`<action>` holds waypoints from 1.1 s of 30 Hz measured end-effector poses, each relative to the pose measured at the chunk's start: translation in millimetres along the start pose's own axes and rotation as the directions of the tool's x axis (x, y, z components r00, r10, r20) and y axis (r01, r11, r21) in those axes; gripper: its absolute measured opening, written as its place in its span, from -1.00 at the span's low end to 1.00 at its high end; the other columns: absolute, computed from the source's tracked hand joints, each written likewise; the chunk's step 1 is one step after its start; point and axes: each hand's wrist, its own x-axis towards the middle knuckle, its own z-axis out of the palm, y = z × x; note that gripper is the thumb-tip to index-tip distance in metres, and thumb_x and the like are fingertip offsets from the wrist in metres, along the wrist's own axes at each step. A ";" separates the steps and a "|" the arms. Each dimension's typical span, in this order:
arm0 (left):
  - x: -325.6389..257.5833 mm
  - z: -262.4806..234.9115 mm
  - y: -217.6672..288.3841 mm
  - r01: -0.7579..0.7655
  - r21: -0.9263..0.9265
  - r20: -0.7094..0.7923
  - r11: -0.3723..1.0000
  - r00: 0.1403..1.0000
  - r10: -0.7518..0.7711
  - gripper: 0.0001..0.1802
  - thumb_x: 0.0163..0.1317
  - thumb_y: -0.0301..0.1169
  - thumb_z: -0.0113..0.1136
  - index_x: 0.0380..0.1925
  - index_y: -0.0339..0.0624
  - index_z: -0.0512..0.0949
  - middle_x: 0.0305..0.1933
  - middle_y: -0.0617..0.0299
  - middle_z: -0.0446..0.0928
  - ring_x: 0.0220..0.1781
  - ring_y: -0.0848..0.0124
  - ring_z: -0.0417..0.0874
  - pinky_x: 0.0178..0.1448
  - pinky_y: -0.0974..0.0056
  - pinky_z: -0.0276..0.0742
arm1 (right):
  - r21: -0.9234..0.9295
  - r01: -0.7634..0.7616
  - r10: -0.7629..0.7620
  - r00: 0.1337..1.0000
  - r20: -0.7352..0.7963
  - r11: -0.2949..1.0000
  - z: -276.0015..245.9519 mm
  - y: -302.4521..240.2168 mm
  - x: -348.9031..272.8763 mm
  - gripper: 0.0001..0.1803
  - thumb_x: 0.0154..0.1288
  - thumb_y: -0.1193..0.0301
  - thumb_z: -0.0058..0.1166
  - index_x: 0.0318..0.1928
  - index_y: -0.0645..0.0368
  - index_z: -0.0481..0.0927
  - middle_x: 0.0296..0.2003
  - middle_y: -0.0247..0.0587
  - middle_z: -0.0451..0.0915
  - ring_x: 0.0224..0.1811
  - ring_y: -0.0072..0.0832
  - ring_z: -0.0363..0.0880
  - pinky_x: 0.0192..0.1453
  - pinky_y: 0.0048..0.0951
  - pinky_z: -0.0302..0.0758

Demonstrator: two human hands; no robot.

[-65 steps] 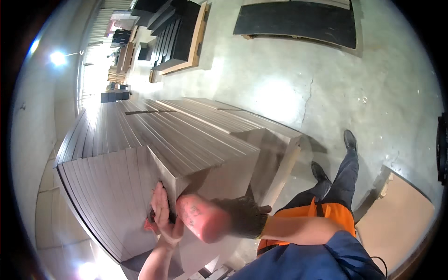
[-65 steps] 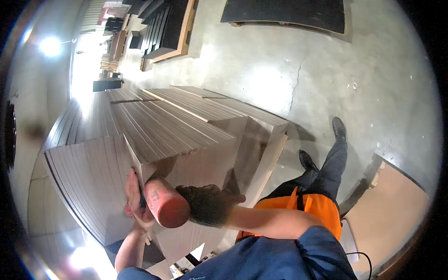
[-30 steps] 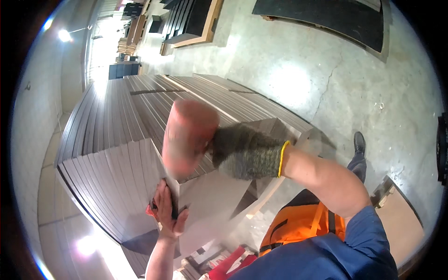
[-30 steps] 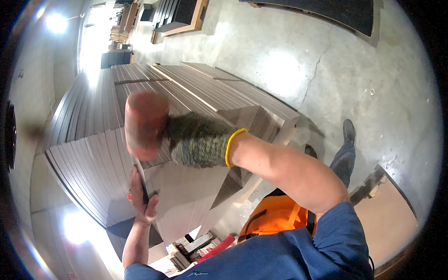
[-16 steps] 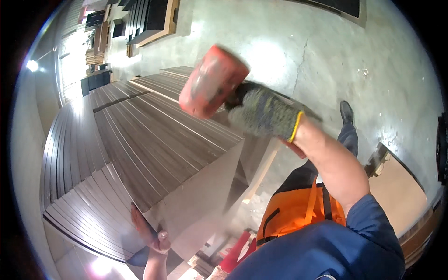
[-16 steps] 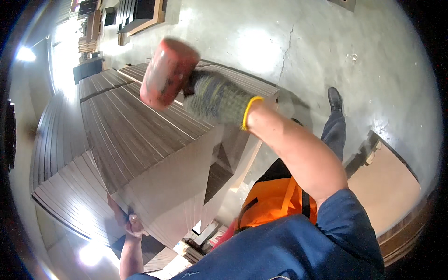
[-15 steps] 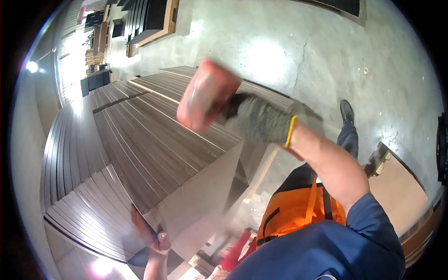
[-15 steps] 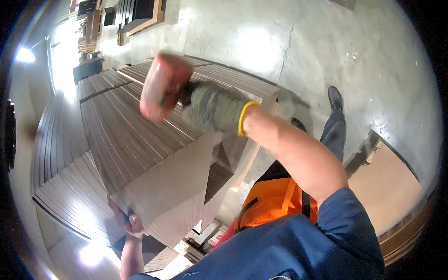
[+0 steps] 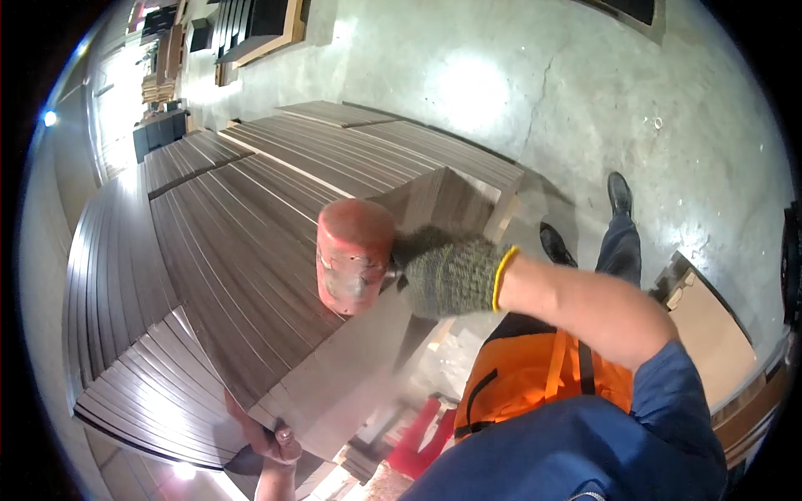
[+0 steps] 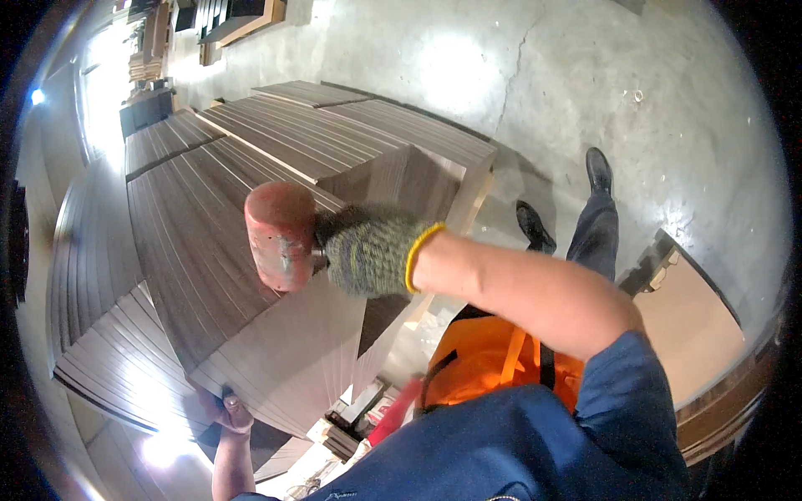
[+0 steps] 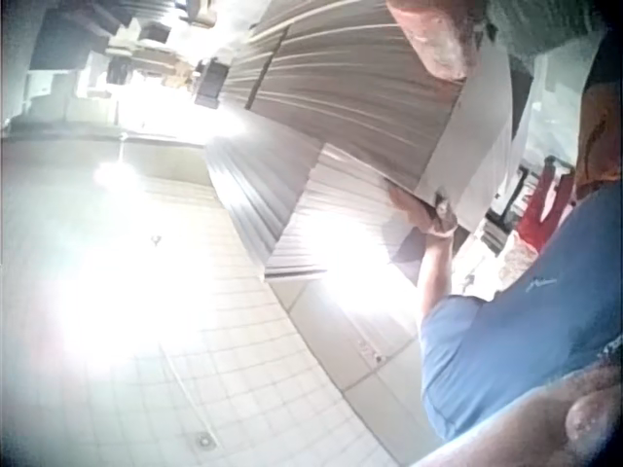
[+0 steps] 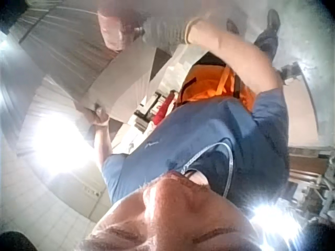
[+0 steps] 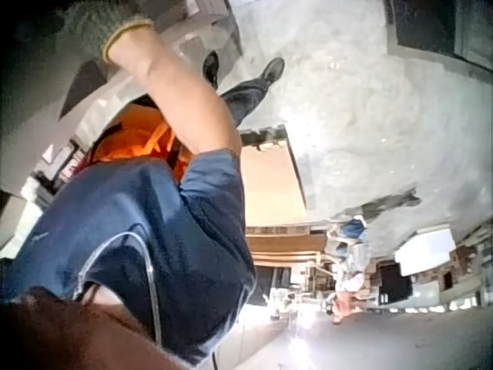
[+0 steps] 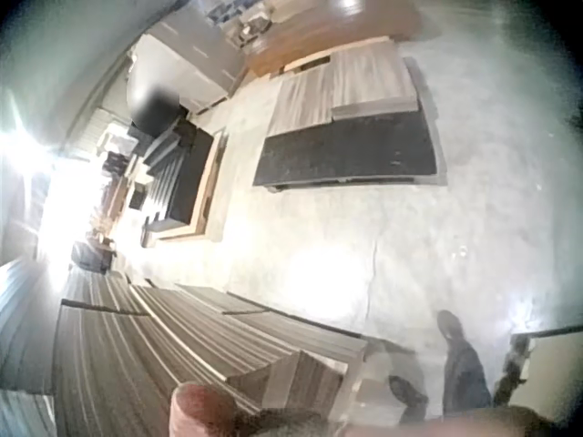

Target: The person aligns a stack of wooden panels by striking the edges with a mallet and using a scraper on the sides. They then move around a larger wooden structure, tapping various sections with the mallet and scraping the surfaces.

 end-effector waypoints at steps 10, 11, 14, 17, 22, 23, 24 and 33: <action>-9.4 -15.3 -8.7 -0.055 0.102 0.089 0.993 0.995 0.046 -0.28 0.33 0.06 -0.23 0.21 -0.39 0.22 0.34 -0.29 0.09 0.35 -0.22 0.09 0.31 -0.17 0.06 | 0.050 -0.272 0.259 0.949 0.179 0.961 -0.7 -19.7 1.3 -0.85 0.02 0.38 0.04 -0.39 0.17 0.54 -0.36 0.00 0.60 -0.28 -0.11 0.58 -0.23 -0.15 0.50; -11.8 -15.5 -12.1 -0.071 0.083 0.077 0.994 0.995 0.065 -0.28 0.33 0.05 -0.23 0.23 -0.39 0.19 0.34 -0.30 0.08 0.35 -0.22 0.09 0.31 -0.18 0.05 | 0.049 -0.274 0.262 0.949 0.178 0.960 -7.7 -18.7 5.0 -0.85 0.02 0.38 0.04 -0.39 0.17 0.54 -0.36 0.00 0.60 -0.28 -0.11 0.58 -0.23 -0.15 0.50; -10.2 -11.1 -9.7 -0.055 0.056 0.082 0.997 0.995 0.050 -0.27 0.33 0.03 -0.22 0.27 -0.36 0.12 0.34 -0.33 0.06 0.34 -0.22 0.10 0.30 -0.19 0.07 | -0.052 -0.266 0.269 0.911 0.314 0.962 -29.3 -11.6 17.7 -0.84 0.02 0.38 0.04 -0.36 0.16 0.54 -0.34 0.06 0.60 -0.27 -0.11 0.59 -0.31 -0.11 0.50; -15.4 -14.8 -9.6 -0.007 0.066 0.039 0.998 0.999 0.004 -0.25 0.31 0.05 -0.20 0.29 -0.35 0.11 0.35 -0.32 0.04 0.34 -0.20 0.12 0.28 -0.17 0.10 | -0.343 0.104 -0.043 0.983 0.181 0.934 -29.9 1.0 25.8 -0.83 0.02 0.40 0.02 -0.35 0.18 0.53 -0.34 0.07 0.59 -0.26 -0.10 0.59 -0.31 -0.12 0.50; 1.3 5.1 1.6 -0.068 0.090 -0.049 0.994 0.996 0.073 -0.26 0.31 0.12 -0.14 0.09 -0.44 0.33 0.05 -0.10 0.43 0.06 0.12 0.50 0.13 0.11 0.38 | 0.152 -0.156 0.113 0.960 0.257 0.976 1.0 -0.7 4.6 -0.73 0.04 0.42 -0.03 -0.21 0.18 0.56 -0.33 0.04 0.60 -0.29 -0.10 0.58 -0.22 -0.18 0.51; 1.6 5.2 2.5 -0.050 0.050 -0.076 0.997 0.996 0.054 -0.27 0.31 0.12 -0.14 0.08 -0.44 0.34 0.05 -0.10 0.43 0.06 0.12 0.50 0.12 0.10 0.38 | 0.145 -0.159 0.118 0.960 0.256 0.977 -13.5 -3.7 9.3 -0.73 0.04 0.42 -0.03 -0.21 0.18 0.56 -0.33 0.04 0.60 -0.29 -0.10 0.58 -0.22 -0.18 0.51; -0.5 2.5 1.3 -0.054 0.041 -0.077 0.998 0.995 0.057 -0.27 0.31 0.12 -0.14 0.08 -0.44 0.34 0.05 -0.10 0.43 0.06 0.12 0.50 0.12 0.10 0.38 | 0.038 -0.188 0.167 0.936 0.308 0.981 -32.9 -7.9 13.3 -0.74 0.05 0.40 -0.03 -0.21 0.18 0.56 -0.33 0.04 0.60 -0.28 -0.10 0.57 -0.20 -0.20 0.51; -20.2 -7.7 -8.6 -0.023 -0.070 -0.071 0.997 0.997 0.018 -0.35 0.34 0.01 -0.12 0.07 -0.45 0.31 0.06 -0.10 0.41 0.06 0.12 0.49 0.11 0.09 0.40 | -0.331 -0.006 0.134 0.921 0.366 0.944 -12.4 38.2 -15.0 -0.86 -0.04 0.43 0.00 -0.52 0.22 0.58 -0.49 -0.01 0.59 -0.51 -0.16 0.55 -0.39 -0.17 0.50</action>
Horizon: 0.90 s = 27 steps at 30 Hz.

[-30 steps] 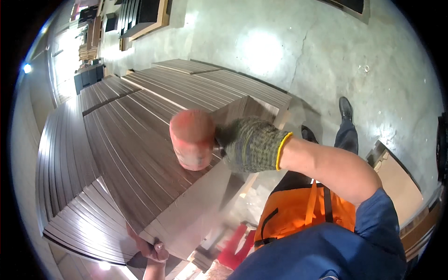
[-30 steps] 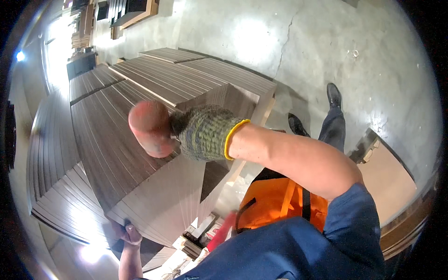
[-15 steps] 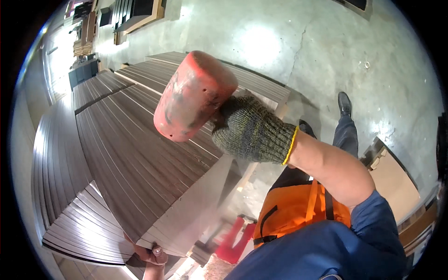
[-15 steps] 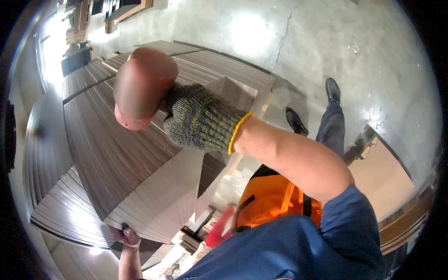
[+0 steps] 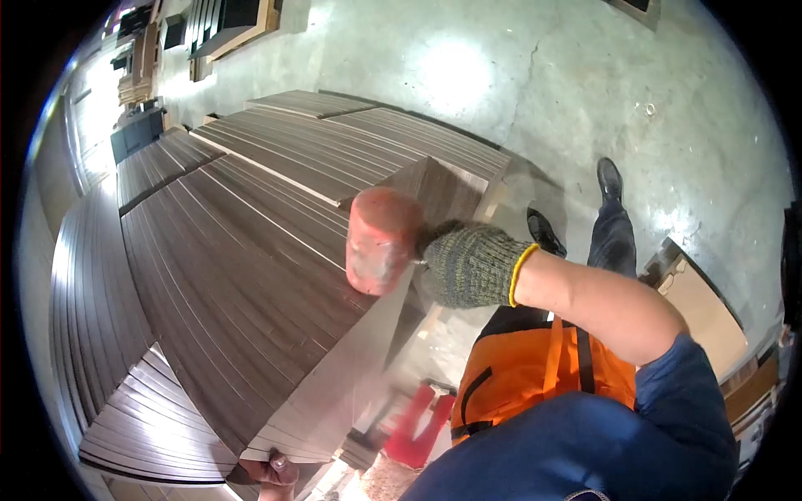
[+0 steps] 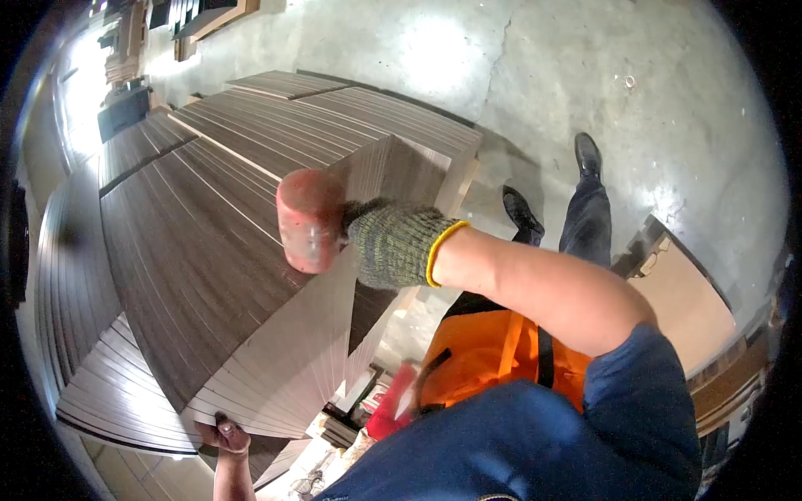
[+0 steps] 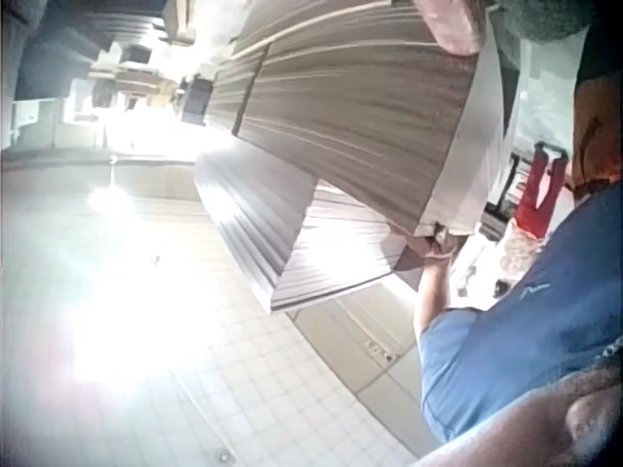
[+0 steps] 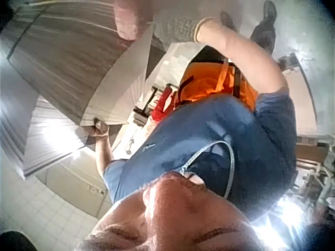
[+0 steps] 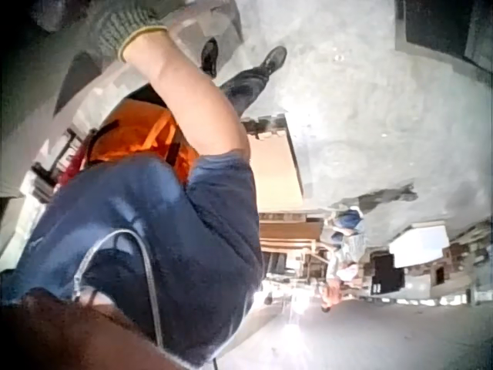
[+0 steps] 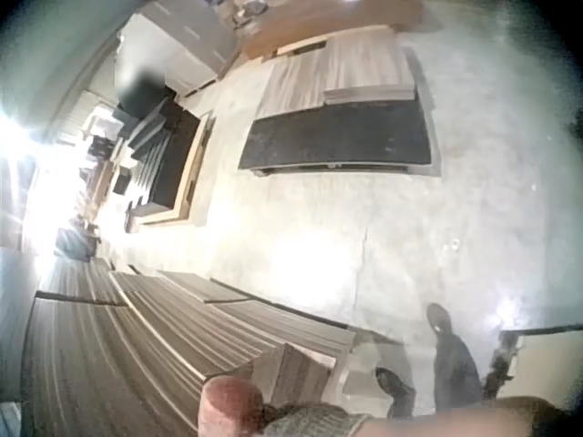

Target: The person aligns a stack of wooden panels by striking the edges with a mallet and using a scraper on the sides. They then move around a larger wooden structure, tapping various sections with the mallet and scraping the surfaces.

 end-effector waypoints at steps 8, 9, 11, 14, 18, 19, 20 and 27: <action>10.2 -3.9 15.4 -0.011 0.020 0.135 1.000 0.991 0.008 -0.33 0.33 0.02 -0.12 0.13 -0.44 0.26 0.10 -0.12 0.37 0.08 0.12 0.48 0.13 0.07 0.39 | 0.139 -0.052 0.096 0.937 -0.337 0.989 -6.4 9.5 6.0 -0.87 -0.08 0.42 0.01 -0.54 0.19 0.58 -0.61 -0.06 0.51 -0.57 -0.18 0.48 -0.51 -0.19 0.39; 5.7 -7.1 12.7 -0.006 0.027 0.137 1.000 0.991 0.002 -0.33 0.33 0.02 -0.12 0.13 -0.44 0.26 0.10 -0.12 0.37 0.08 0.12 0.48 0.13 0.07 0.39 | 0.074 -0.052 0.067 0.972 -0.224 0.996 -1.3 4.1 4.5 -0.87 -0.09 0.42 0.02 -0.54 0.20 0.58 -0.59 -0.04 0.52 -0.55 -0.18 0.50 -0.49 -0.20 0.42; -7.0 -10.4 -3.8 0.004 0.049 0.097 0.999 0.995 -0.008 -0.32 0.33 0.03 -0.12 0.14 -0.43 0.27 0.13 -0.13 0.36 0.10 0.12 0.46 0.15 0.08 0.38 | 0.317 -0.099 0.238 0.868 -0.436 0.943 12.5 -22.7 0.1 -0.86 -0.08 0.42 0.01 -0.56 0.21 0.58 -0.58 0.00 0.56 -0.52 -0.17 0.54 -0.44 -0.21 0.48; -9.2 -4.6 -14.9 -0.010 -0.014 0.095 1.000 0.995 0.011 -0.31 0.33 0.02 -0.11 0.16 -0.42 0.24 0.14 -0.12 0.35 0.13 0.13 0.44 0.17 0.08 0.36 | 0.112 -0.173 0.152 0.973 0.171 0.979 -28.6 -5.8 2.9 -0.87 -0.06 0.45 0.00 -0.53 0.21 0.58 -0.59 -0.02 0.58 -0.54 -0.15 0.55 -0.42 -0.23 0.50; -9.4 -10.9 -13.6 -0.051 0.068 0.100 0.996 0.994 0.044 -0.30 0.33 0.01 -0.10 0.21 -0.42 0.17 0.18 -0.10 0.33 0.17 0.13 0.42 0.20 0.10 0.35 | 0.204 -0.219 0.272 0.920 -0.282 0.954 1.3 21.3 0.6 -0.87 -0.02 0.45 0.00 -0.47 0.21 0.58 -0.59 0.02 0.55 -0.54 -0.15 0.55 -0.42 -0.25 0.50; -13.2 -13.7 -16.2 -0.050 0.070 0.100 0.996 0.994 0.042 -0.30 0.33 0.01 -0.10 0.21 -0.42 0.17 0.18 -0.10 0.33 0.17 0.13 0.42 0.20 0.10 0.35 | 0.437 -0.301 0.447 0.849 -0.282 0.848 1.9 21.3 0.9 -0.87 0.00 0.45 -0.02 -0.48 0.21 0.57 -0.54 0.04 0.55 -0.49 -0.13 0.55 -0.40 -0.25 0.50; -16.4 -15.7 -19.7 -0.040 0.049 0.075 0.998 0.997 0.036 -0.29 0.33 0.02 -0.11 0.20 -0.42 0.18 0.18 -0.10 0.33 0.17 0.13 0.42 0.20 0.10 0.35 | 0.438 -0.299 0.445 0.850 -0.282 0.848 13.0 15.6 -1.6 -0.87 0.00 0.45 -0.02 -0.48 0.21 0.57 -0.54 0.04 0.55 -0.49 -0.13 0.55 -0.40 -0.25 0.50; -20.4 -20.7 -20.0 -0.032 0.090 0.065 0.995 0.998 0.027 -0.27 0.34 0.05 -0.14 0.19 -0.44 0.20 0.17 -0.11 0.34 0.15 0.12 0.43 0.18 0.11 0.36 | -0.039 -0.050 0.052 0.997 0.061 0.998 -29.2 18.6 -2.4 -0.83 -0.04 0.48 0.01 -0.41 0.28 0.58 -0.54 -0.05 0.56 -0.50 -0.19 0.55 -0.47 -0.26 0.46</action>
